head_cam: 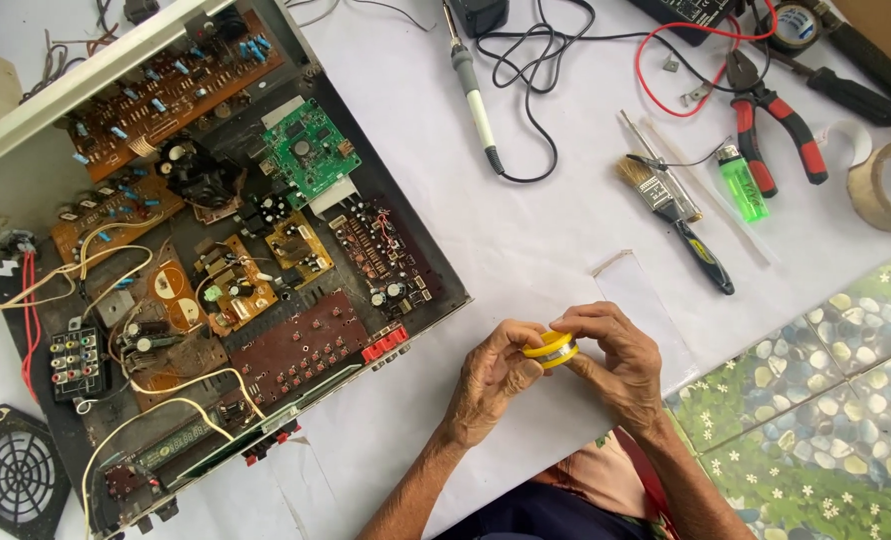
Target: A person is attempting to peel a piece of yellow adhesive tape from a roll at a repair bench.
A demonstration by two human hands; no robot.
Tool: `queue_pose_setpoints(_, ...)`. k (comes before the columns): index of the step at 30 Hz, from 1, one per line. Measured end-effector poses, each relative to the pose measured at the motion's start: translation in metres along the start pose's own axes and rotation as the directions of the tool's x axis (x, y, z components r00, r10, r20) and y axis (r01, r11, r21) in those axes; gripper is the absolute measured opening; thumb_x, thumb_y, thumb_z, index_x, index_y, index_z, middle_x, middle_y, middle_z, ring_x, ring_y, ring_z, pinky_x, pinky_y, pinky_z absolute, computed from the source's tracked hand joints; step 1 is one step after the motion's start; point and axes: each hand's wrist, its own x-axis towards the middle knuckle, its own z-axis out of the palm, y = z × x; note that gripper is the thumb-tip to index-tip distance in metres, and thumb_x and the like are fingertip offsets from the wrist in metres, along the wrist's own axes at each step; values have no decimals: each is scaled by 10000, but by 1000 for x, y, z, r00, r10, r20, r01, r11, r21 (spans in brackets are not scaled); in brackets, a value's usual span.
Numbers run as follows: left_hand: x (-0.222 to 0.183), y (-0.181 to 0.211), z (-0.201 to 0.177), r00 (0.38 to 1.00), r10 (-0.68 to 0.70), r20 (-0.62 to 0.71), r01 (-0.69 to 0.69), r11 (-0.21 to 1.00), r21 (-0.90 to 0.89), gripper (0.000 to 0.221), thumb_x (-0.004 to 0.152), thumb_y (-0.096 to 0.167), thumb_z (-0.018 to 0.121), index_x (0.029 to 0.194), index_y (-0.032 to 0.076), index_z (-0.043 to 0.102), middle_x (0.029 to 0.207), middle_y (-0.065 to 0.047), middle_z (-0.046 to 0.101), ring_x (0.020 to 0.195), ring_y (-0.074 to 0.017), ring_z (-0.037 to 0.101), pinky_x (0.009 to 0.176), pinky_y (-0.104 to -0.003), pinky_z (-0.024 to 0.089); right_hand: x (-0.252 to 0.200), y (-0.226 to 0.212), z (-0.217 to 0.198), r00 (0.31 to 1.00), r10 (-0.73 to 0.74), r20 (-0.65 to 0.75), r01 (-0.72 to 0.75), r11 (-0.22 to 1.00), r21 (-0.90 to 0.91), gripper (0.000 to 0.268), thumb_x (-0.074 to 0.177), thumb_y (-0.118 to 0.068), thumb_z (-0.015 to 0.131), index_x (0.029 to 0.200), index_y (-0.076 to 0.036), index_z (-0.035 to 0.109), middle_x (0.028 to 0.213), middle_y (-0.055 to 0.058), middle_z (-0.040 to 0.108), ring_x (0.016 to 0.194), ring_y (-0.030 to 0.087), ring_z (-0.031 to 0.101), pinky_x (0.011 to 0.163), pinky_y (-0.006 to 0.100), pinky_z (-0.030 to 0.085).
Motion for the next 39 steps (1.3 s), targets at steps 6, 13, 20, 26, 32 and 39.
queue_pose_setpoints(6, 0, 11, 2, 999, -45, 16, 46, 999, -25, 234, 1031, 269, 595, 1199, 111, 562, 1422, -173, 559, 1229, -275, 634, 1008, -391, 542, 0, 2, -2, 995, 94, 29, -97, 990, 105, 305, 984, -216, 651, 1204, -8, 683, 1125, 152, 671, 1074, 251, 643, 899, 326, 581)
queue_pose_setpoints(13, 2, 5, 3, 998, -59, 8, 59, 997, -51, 186, 986, 178, 618, 1138, 83, 569, 1290, -139, 554, 1115, -240, 624, 959, -386, 572, -5, 13, -2, 999, 25, -26, -26, 999, -30, 263, 986, -211, 647, 1150, -13, 703, 1072, 145, 700, 994, 252, 656, 831, 309, 566)
queue_pose_setpoints(20, 0, -22, -9, 997, -61, 45, 64, 996, -56, 309, 966, 261, 663, 1135, 19, 570, 1256, -191, 578, 1027, -241, 675, 918, -396, 600, -8, 13, -1, 996, 59, -73, -62, 998, -33, 281, 832, 54, 730, 1095, -24, 792, 1042, 182, 727, 948, 344, 736, 833, 430, 622)
queue_pose_setpoints(26, 0, -22, -10, 998, -62, 31, 63, 998, -27, 244, 935, 155, 635, 1102, -7, 563, 1252, -215, 601, 983, -253, 699, 862, -384, 622, -7, 5, 8, 992, -100, -74, 80, 970, -228, 249, 850, -3, 744, 1082, -67, 806, 1041, 138, 739, 909, 311, 733, 784, 400, 609)
queue_pose_setpoints(32, -1, -27, -14, 998, -54, 23, 54, 998, -10, 222, 915, 110, 624, 1093, -10, 569, 1272, -221, 609, 978, -267, 712, 833, -363, 628, -5, 0, 13, 973, -212, -93, 167, 921, -351, 183, 864, -60, 760, 1031, -104, 820, 1018, 115, 758, 835, 291, 729, 724, 377, 597)
queue_pose_setpoints(39, -1, -20, -10, 999, -34, -17, 35, 998, 55, 206, 911, 117, 627, 1059, -15, 573, 1254, -224, 621, 961, -262, 719, 818, -368, 633, -2, -5, 15, 965, -251, -81, 199, 896, -397, 145, 904, -90, 731, 1026, -101, 809, 1015, 112, 760, 815, 299, 726, 717, 386, 594)
